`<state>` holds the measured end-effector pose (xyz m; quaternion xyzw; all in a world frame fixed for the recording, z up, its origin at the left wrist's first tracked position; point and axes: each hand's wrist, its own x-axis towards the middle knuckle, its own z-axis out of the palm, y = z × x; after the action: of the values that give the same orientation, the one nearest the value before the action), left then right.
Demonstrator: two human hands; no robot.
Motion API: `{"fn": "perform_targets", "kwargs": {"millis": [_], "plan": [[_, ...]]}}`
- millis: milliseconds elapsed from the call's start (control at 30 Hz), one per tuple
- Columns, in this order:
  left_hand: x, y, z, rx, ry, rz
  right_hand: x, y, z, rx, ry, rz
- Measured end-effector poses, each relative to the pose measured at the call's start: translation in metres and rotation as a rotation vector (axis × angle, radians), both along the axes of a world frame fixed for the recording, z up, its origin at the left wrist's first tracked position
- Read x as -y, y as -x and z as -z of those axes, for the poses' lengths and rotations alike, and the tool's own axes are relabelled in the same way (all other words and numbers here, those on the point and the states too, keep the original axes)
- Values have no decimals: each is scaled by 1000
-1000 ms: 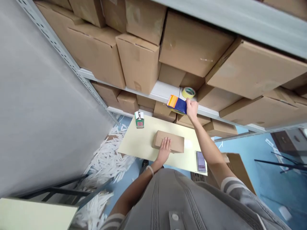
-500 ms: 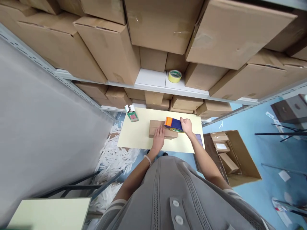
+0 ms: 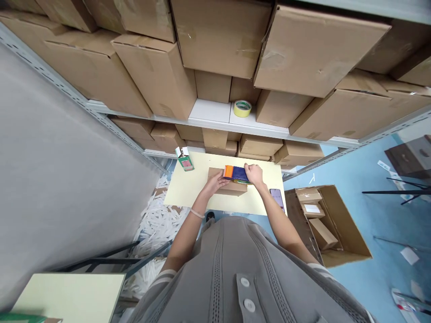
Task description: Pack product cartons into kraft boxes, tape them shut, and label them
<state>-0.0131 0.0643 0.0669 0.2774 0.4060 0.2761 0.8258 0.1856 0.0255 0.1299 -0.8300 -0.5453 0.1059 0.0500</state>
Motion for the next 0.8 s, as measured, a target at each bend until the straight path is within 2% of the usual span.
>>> {"fn": "perform_targets", "kwargs": {"millis": [233, 467, 567, 667, 800], "plan": [[-5, -6, -1, -169, -99, -78, -1, 5, -7, 13, 32, -15], [-18, 4, -2, -200, -133, -119, -7, 17, -16, 37, 59, -52], [-26, 18, -7, -191, -158, -134, -9, 24, -19, 39, 75, -68], [-39, 44, -9, -204, -164, -174, -11, 32, -20, 44, 84, -92], [-52, 82, -2, -249, -130, -210, -17, 47, -19, 63, 78, -160]]}}
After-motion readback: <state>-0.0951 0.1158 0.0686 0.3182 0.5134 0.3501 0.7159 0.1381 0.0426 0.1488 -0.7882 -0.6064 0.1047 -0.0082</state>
